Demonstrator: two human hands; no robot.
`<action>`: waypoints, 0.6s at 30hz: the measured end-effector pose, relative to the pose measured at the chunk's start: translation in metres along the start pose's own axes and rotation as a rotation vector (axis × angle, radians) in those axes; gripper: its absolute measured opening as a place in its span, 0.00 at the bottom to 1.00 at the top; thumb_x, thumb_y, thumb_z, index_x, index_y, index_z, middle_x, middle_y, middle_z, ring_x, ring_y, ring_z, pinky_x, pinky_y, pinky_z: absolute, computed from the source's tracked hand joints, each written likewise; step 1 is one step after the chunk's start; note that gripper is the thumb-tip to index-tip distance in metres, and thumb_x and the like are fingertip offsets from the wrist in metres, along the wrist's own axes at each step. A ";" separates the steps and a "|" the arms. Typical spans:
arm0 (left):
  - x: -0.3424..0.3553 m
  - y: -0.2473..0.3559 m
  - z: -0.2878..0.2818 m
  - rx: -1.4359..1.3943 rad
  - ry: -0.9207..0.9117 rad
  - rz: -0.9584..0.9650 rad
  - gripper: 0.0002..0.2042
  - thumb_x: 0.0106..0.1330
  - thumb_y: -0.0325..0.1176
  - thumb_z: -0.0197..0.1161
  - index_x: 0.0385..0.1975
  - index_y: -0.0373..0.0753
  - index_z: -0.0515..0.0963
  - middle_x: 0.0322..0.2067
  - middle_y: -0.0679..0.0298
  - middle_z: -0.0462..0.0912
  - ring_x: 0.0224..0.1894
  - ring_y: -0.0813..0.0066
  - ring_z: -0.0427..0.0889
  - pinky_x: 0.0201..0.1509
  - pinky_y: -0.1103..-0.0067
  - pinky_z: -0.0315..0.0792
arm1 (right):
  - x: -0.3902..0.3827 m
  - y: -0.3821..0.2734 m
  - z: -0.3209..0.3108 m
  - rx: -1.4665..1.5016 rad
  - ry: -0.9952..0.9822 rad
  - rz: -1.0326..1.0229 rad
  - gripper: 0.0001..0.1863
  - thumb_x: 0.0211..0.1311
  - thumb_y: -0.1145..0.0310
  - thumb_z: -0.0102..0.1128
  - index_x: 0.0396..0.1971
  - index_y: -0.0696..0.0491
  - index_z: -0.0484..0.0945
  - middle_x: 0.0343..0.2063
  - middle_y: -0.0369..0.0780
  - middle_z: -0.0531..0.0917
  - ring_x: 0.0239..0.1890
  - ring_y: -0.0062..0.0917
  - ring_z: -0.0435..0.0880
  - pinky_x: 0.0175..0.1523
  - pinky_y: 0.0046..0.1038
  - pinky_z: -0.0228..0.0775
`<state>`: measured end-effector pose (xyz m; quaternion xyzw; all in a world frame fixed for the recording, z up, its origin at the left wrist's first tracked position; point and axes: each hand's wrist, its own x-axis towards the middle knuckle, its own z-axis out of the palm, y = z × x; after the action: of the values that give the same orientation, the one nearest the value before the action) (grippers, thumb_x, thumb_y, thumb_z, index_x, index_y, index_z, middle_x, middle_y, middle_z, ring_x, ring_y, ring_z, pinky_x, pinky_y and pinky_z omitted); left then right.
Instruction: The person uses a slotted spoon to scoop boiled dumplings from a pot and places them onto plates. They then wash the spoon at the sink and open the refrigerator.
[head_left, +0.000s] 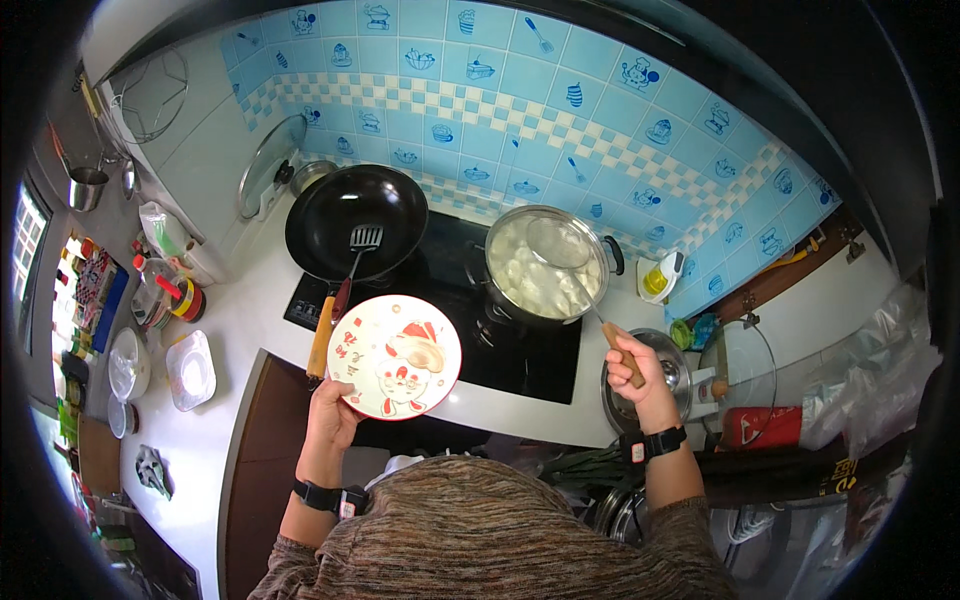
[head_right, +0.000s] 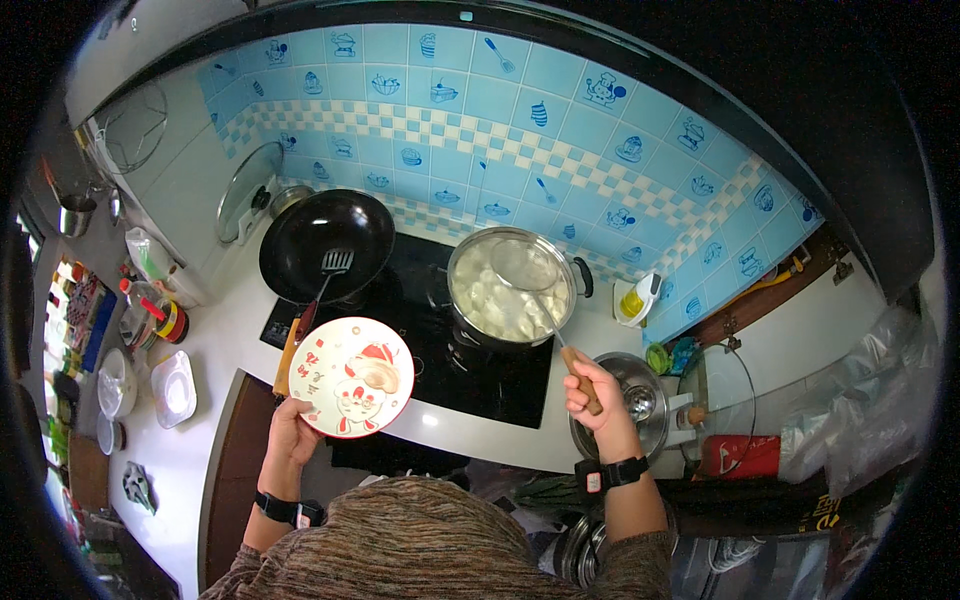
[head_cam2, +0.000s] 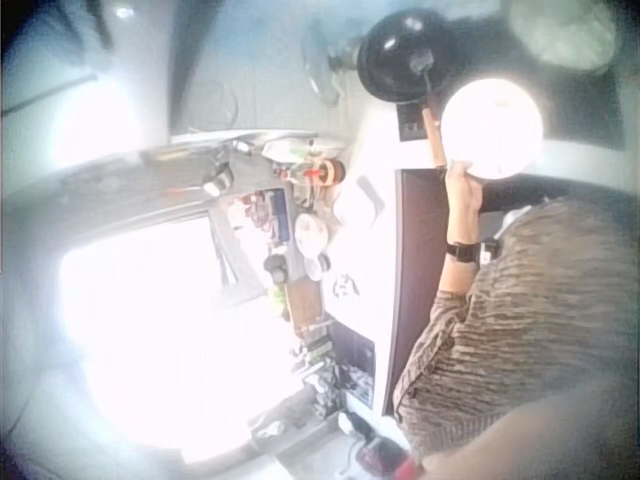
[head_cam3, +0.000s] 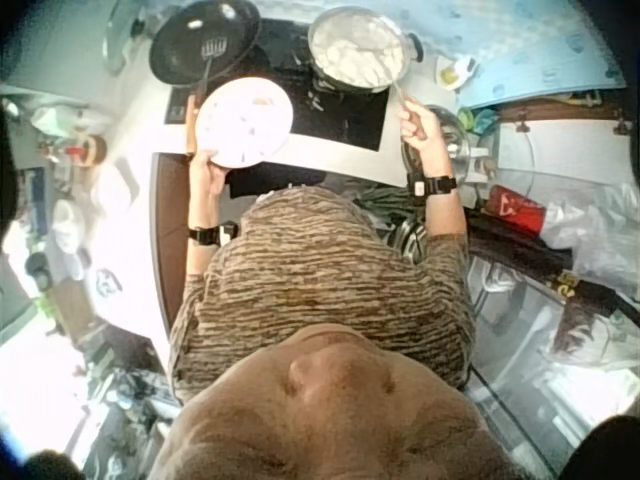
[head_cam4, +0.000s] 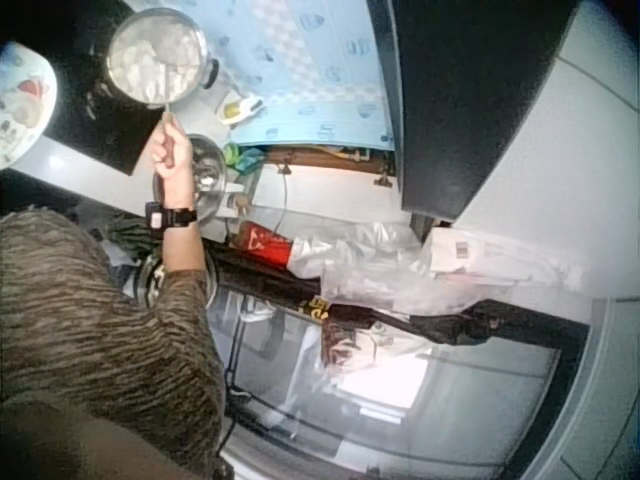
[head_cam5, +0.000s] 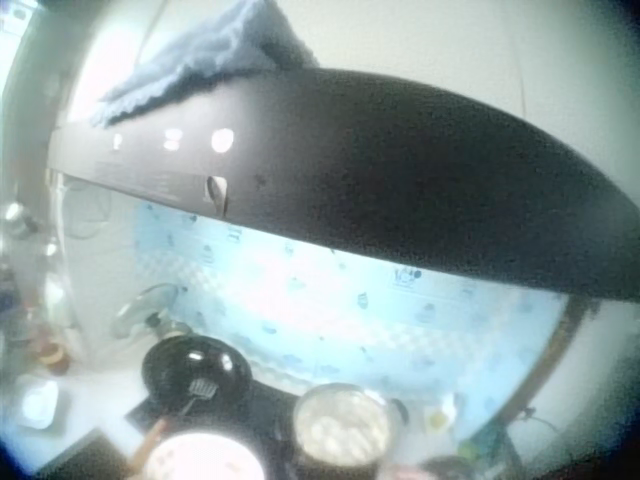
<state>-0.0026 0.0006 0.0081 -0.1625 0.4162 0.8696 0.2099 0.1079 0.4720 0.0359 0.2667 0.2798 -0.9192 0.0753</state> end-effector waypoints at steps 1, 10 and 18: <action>-0.001 0.000 0.000 0.011 -0.006 0.008 0.26 0.54 0.24 0.48 0.57 0.28 0.63 0.53 0.51 0.74 0.51 0.60 0.78 0.51 0.63 0.77 | -0.005 0.001 -0.007 0.074 -0.092 0.020 0.21 0.67 0.65 0.47 0.60 0.42 0.66 0.25 0.37 0.78 0.10 0.18 0.66 0.17 0.22 0.61; 0.006 -0.001 0.006 0.011 -0.033 -0.031 0.26 0.53 0.22 0.48 0.57 0.27 0.63 0.52 0.50 0.74 0.50 0.59 0.79 0.50 0.64 0.78 | -0.085 -0.002 -0.003 -0.408 0.087 0.010 0.30 0.66 0.70 0.47 0.68 0.50 0.54 0.22 0.38 0.77 0.10 0.17 0.68 0.13 0.21 0.57; 0.013 -0.006 0.008 0.006 -0.055 -0.083 0.26 0.54 0.21 0.48 0.56 0.27 0.63 0.51 0.49 0.75 0.48 0.59 0.81 0.47 0.63 0.80 | -0.075 0.002 0.013 -0.739 0.083 0.020 0.31 0.65 0.72 0.49 0.67 0.55 0.54 0.20 0.37 0.74 0.10 0.16 0.67 0.15 0.19 0.58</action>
<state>-0.0112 0.0134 0.0030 -0.1550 0.4060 0.8630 0.2575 0.1662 0.4621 0.0842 0.2613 0.5932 -0.7436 0.1640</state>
